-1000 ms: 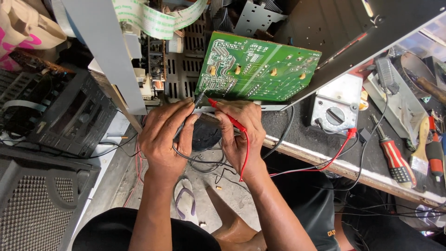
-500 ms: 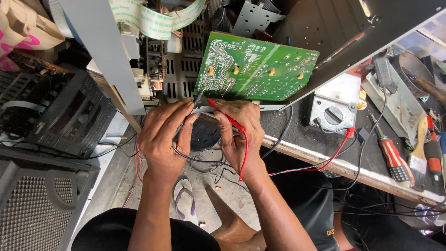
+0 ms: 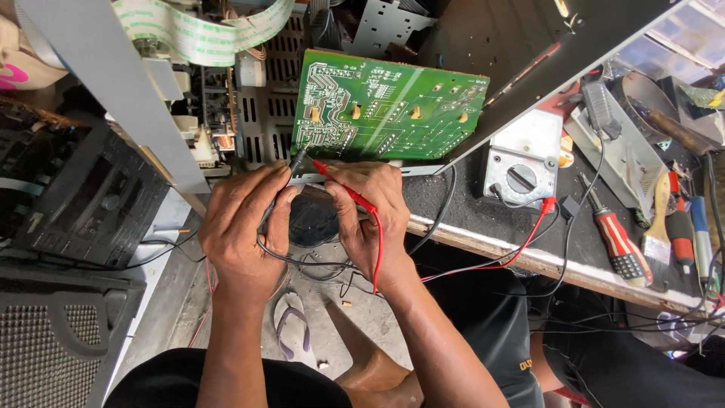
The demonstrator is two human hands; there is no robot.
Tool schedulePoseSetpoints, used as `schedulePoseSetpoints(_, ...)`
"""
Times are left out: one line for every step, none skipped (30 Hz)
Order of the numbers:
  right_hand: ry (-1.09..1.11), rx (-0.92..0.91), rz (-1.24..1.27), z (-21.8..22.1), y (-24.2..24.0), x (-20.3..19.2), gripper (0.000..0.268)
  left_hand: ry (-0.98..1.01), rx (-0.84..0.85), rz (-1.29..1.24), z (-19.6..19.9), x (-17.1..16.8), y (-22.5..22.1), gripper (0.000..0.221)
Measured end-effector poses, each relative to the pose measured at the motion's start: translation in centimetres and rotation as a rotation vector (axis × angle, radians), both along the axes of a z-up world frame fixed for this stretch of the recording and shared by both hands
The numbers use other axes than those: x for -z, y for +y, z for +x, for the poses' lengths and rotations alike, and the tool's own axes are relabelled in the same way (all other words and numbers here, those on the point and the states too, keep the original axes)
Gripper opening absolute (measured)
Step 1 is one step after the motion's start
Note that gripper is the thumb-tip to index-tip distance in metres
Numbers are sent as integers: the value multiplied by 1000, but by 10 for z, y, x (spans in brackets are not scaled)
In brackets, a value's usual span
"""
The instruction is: The person is performing diagnostic tests on a green circuit board inside an electronic device using an analog multimeter.
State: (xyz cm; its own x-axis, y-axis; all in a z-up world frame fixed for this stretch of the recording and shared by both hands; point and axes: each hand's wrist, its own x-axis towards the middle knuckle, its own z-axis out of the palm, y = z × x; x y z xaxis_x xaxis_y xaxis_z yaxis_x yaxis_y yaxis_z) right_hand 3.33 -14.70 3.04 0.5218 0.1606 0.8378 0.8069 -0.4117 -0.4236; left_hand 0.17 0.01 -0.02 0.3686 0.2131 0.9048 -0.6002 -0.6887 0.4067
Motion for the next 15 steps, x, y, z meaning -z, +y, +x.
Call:
schedulePoseSetpoints(-1, -11, 5, 2, -1, 2, 10, 2, -1, 4, 0, 0, 0, 14)
schedulePoseSetpoints(-1, -22, 9, 3, -2, 4, 11, 3, -2, 9, 0, 0, 1, 13)
schedulePoseSetpoints(-1, -21, 9, 3, -1, 3, 11, 4, -1, 9, 0, 0, 1, 13)
schedulePoseSetpoints(-2, -21, 8, 3, -1, 2, 10, 6, 6, 5, 0, 0, 1, 14)
schedulePoseSetpoints(-4, -21, 6, 3, 0, 1, 10, 8, 13, 2, 0, 0, 1, 14)
schedulePoseSetpoints(-4, -21, 7, 2, 0, 0, 10, 8, 13, 2, 0, 0, 1, 14)
schedulePoseSetpoints(-4, -20, 7, 1, 0, 0, 10, 10, 14, -2, 0, 0, 1, 14)
schedulePoseSetpoints(-4, -20, 6, 1, 0, -1, 10, 11, 15, -5, 0, 0, 1, 15)
schedulePoseSetpoints(-4, -20, 6, 1, 0, -1, 10, 11, 14, -5, 0, 0, 1, 15)
schedulePoseSetpoints(-2, -18, 2, 1, 0, -1, 10, 9, 15, 0, 0, -1, 1, 14)
schedulePoseSetpoints(0, -17, -2, 1, 0, -1, 10, 6, 15, 6, 0, -1, 2, 14)
schedulePoseSetpoints(0, -18, -2, 2, 0, -2, 10, 5, 14, 6, 1, 0, 1, 14)
schedulePoseSetpoints(-7, -22, 3, 2, 0, -2, 9, 3, 6, 11, 1, 0, 1, 14)
schedulePoseSetpoints(-14, -27, 8, 2, 1, -1, 8, 0, -2, 16, 1, 1, 1, 14)
schedulePoseSetpoints(-14, -36, 10, 2, -1, 0, 8, 0, -11, 17, 1, 0, 1, 14)
